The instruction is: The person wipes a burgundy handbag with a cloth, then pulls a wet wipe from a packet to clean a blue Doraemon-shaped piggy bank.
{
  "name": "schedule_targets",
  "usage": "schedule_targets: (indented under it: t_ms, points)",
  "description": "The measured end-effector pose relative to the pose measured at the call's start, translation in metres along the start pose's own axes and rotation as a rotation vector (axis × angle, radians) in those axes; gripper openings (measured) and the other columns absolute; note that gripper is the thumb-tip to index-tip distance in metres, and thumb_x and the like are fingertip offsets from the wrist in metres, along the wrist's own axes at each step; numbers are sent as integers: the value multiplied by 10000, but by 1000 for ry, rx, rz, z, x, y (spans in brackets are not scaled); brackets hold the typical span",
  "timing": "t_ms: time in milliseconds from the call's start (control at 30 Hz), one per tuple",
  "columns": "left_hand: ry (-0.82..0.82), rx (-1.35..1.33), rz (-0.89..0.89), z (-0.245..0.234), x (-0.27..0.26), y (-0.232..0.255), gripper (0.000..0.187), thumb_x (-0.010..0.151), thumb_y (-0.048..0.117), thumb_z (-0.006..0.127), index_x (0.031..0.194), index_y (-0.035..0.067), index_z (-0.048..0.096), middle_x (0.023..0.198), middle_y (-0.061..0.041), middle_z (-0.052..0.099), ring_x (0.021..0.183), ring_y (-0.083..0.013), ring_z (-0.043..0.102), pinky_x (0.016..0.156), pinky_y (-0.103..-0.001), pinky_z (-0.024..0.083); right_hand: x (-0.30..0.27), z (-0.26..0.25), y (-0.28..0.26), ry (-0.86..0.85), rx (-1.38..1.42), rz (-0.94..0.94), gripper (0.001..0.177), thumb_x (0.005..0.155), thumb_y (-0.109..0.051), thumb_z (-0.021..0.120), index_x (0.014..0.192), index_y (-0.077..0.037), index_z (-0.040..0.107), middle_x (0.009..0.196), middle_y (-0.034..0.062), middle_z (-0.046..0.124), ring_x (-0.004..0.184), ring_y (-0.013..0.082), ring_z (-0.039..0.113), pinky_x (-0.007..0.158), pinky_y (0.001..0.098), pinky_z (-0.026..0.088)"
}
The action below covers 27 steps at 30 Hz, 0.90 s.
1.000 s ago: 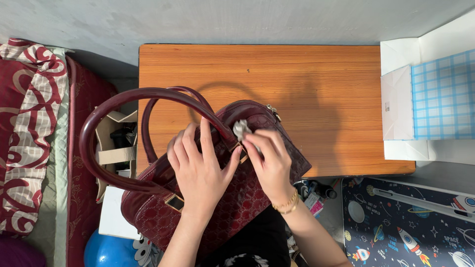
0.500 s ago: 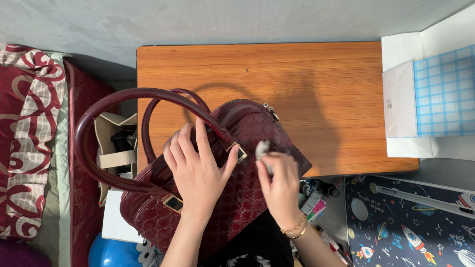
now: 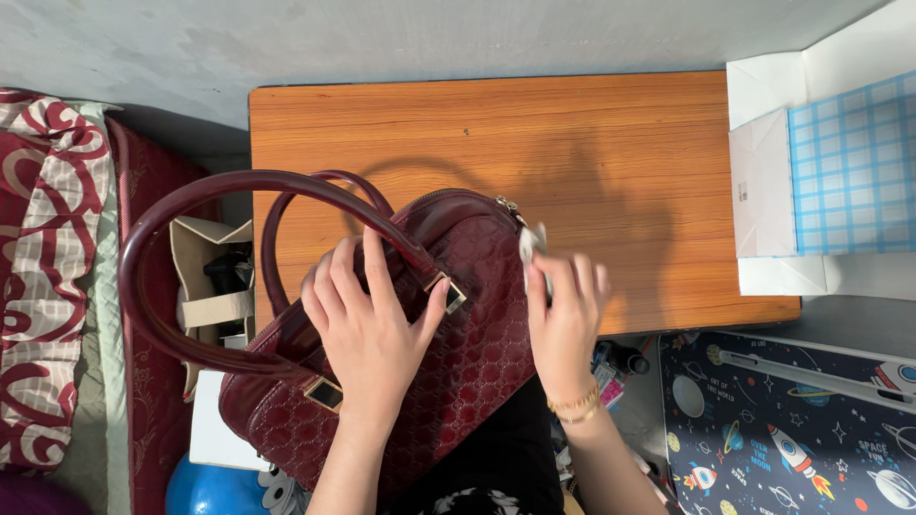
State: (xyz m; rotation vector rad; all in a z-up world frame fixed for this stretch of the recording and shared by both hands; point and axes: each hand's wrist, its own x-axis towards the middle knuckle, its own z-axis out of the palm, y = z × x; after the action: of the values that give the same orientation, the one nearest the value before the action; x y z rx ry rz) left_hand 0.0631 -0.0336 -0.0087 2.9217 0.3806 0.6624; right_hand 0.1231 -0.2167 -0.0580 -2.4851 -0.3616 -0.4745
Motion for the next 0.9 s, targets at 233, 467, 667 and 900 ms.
schedule_targets:
  t_ms: [233, 467, 667, 900]
  points:
    - [5, 5, 12, 0, -2, 1, 865, 918, 526, 748, 1455, -84, 452, 1366, -266, 498, 1263, -427, 479, 1106, -563, 368, -27, 4, -16, -17, 279, -112, 127, 973, -97, 724, 1058, -40, 649, 1047, 74, 663, 935, 265, 620, 853, 380, 478]
    - [-66, 69, -10, 6, -7, 5, 843, 991, 503, 663, 1531, -87, 399, 1544, -336, 388, 1463, -497, 346, 1215, -620, 259, 1, 5, -12, 22, 142, -131, 124, 939, -79, 743, 1036, -72, 667, 1033, 72, 659, 937, 287, 569, 872, 407, 424]
    - [-72, 6, 37, 8, -16, 5, 886, 1000, 555, 617, 1515, -127, 384, 1589, -357, 320, 1496, -512, 293, 1211, -647, 234, -48, 0, -3, -35, 210, -137, 151, 905, -79, 770, 1012, -73, 663, 1016, 49, 679, 871, 224, 540, 815, 377, 400]
    - [-67, 24, 58, 8, -26, 8, 840, 1027, 524, 619, 1522, -122, 409, 1591, -360, 335, 1503, -495, 306, 1222, -613, 247, -64, -3, 7, -49, 176, -215, 185, 841, -103, 796, 964, -93, 658, 986, 29, 673, 892, 233, 516, 812, 376, 395]
